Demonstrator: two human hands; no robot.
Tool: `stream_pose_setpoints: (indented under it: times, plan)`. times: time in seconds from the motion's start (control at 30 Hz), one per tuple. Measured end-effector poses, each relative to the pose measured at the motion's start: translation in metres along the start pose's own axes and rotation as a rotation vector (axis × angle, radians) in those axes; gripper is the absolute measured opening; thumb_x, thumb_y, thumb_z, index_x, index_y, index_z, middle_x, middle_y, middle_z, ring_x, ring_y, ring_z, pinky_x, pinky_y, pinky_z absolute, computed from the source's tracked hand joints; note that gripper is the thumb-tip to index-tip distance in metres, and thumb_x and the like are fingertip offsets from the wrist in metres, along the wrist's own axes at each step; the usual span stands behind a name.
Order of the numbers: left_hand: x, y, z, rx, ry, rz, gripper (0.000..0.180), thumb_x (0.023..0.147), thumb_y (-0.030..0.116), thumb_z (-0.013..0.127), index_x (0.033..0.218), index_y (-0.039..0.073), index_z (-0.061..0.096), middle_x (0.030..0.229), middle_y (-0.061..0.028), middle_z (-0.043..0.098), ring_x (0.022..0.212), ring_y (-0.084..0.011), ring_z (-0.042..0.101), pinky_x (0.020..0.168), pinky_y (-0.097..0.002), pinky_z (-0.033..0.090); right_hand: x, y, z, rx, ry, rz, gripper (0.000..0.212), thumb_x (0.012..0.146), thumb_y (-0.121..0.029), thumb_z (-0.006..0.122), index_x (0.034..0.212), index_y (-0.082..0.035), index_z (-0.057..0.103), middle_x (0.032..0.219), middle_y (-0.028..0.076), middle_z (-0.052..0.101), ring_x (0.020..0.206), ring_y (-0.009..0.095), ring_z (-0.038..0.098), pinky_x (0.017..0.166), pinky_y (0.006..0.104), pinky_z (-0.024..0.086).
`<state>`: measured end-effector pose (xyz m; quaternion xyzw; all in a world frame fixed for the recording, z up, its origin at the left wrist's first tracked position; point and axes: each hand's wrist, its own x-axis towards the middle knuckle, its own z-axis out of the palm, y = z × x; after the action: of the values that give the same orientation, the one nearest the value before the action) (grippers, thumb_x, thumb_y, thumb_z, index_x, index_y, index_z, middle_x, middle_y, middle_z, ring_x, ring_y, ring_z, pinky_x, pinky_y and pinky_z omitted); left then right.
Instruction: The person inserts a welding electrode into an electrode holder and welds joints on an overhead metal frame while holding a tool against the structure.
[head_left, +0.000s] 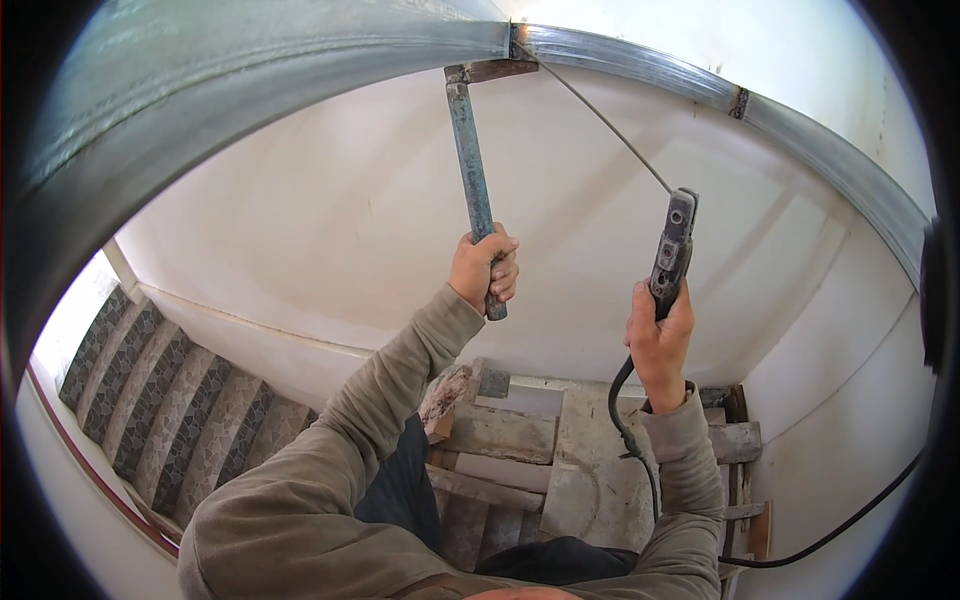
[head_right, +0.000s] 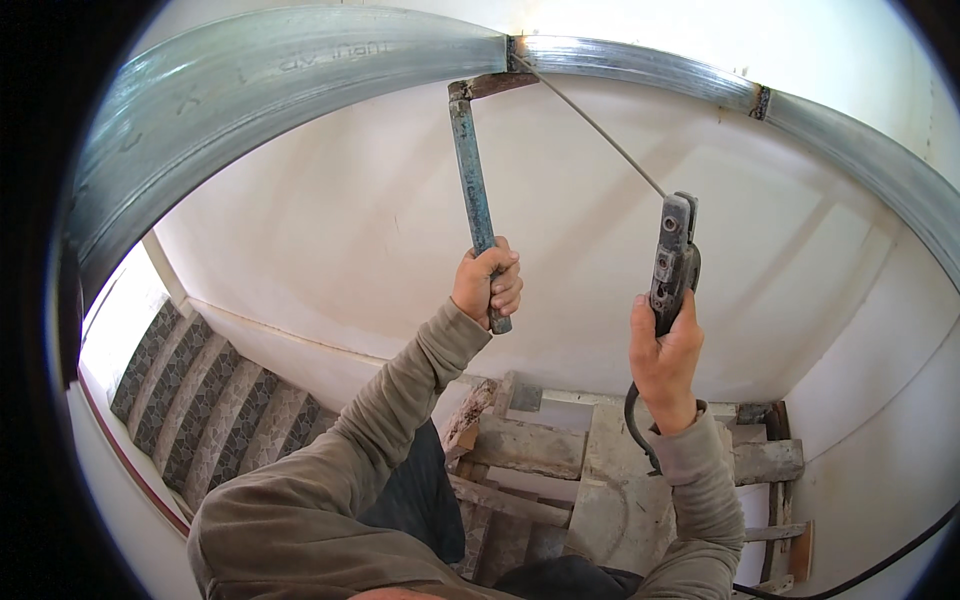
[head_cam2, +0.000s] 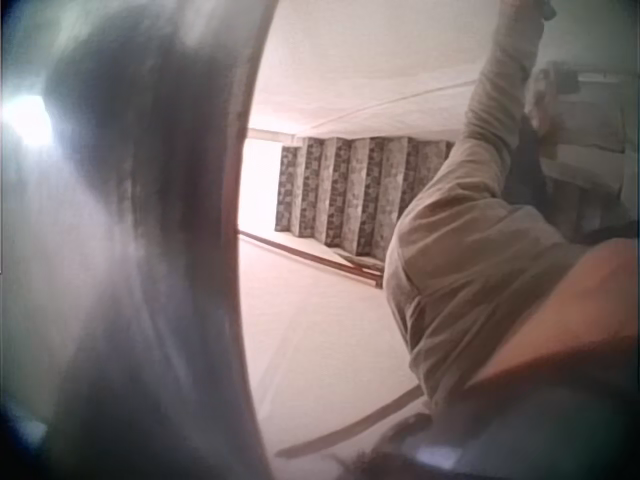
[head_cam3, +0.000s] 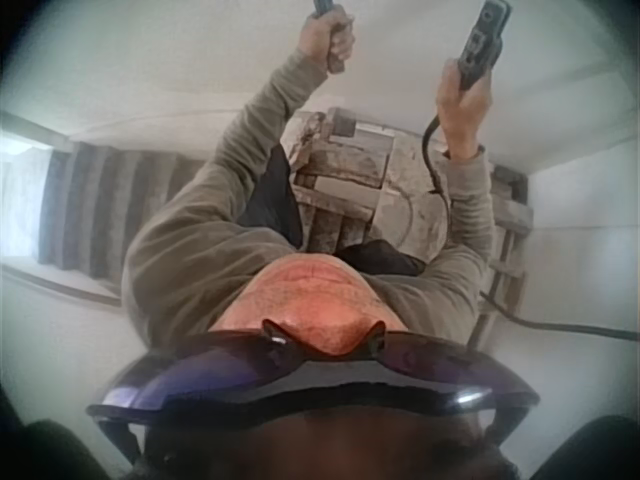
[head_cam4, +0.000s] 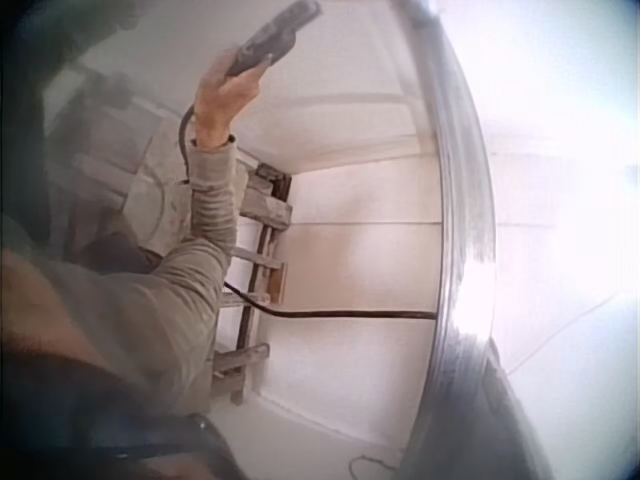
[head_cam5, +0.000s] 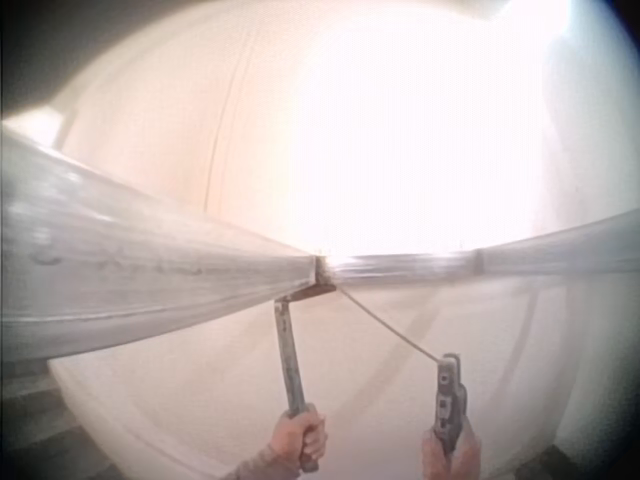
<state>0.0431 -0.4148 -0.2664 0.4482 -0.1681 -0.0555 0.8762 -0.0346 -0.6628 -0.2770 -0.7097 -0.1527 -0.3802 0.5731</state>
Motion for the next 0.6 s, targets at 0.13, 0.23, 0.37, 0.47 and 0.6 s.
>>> stream_pose_setpoints:
  times: [0.13,0.23,0.37,0.47,0.6]
  plan:
    - [0.001,-0.003,-0.002,0.043,-0.011,0.009,0.027,0.093,0.013,0.056,0.071,0.015,0.040,0.051,0.0028,0.034,0.036,-0.0103,0.032,0.034,-0.0286,0.031,-0.001,-0.003,-0.003,-0.001,0.013,-0.016,0.018,0.097,-0.013,0.063,0.105,0.003,0.057,0.072,0.004,0.059,0.061,0.009,0.051,0.055,0.0274,0.044]
    - [0.001,-0.003,-0.005,0.017,-0.038,0.022,0.027,0.093,0.012,0.055,0.071,0.015,0.040,0.051,0.0024,0.034,0.036,-0.0104,0.032,0.034,-0.0289,0.031,-0.001,-0.004,-0.002,0.019,0.041,-0.033,0.017,0.097,-0.013,0.062,0.105,0.002,0.057,0.072,0.003,0.058,0.060,0.009,0.050,0.055,0.0272,0.044]
    - [0.002,-0.002,-0.005,0.022,-0.037,0.017,0.027,0.093,0.012,0.055,0.071,0.015,0.040,0.051,0.0021,0.034,0.035,-0.0104,0.032,0.034,-0.0292,0.031,0.001,0.000,0.000,-0.009,0.020,-0.025,0.016,0.097,-0.013,0.062,0.102,0.001,0.057,0.071,0.002,0.057,0.059,0.008,0.049,0.054,0.0269,0.043]
    - [0.002,-0.001,-0.004,0.023,-0.025,0.007,0.027,0.093,0.012,0.055,0.070,0.015,0.040,0.051,0.0021,0.034,0.035,-0.0104,0.032,0.034,-0.0294,0.032,-0.002,-0.001,0.002,0.045,0.048,-0.030,0.016,0.097,-0.013,0.062,0.101,0.001,0.057,0.071,0.002,0.057,0.059,0.008,0.049,0.054,0.0270,0.042]
    - [0.002,-0.003,-0.004,-0.007,-0.020,0.010,0.028,0.089,0.010,0.059,0.068,0.013,0.041,0.049,0.0013,0.035,0.035,-0.0115,0.035,0.033,-0.0310,0.033,0.004,0.007,0.000,-0.028,-0.030,-0.060,0.013,0.101,-0.014,0.058,0.102,-0.003,0.051,0.067,0.000,0.051,0.047,0.006,0.047,0.042,0.0240,0.040]
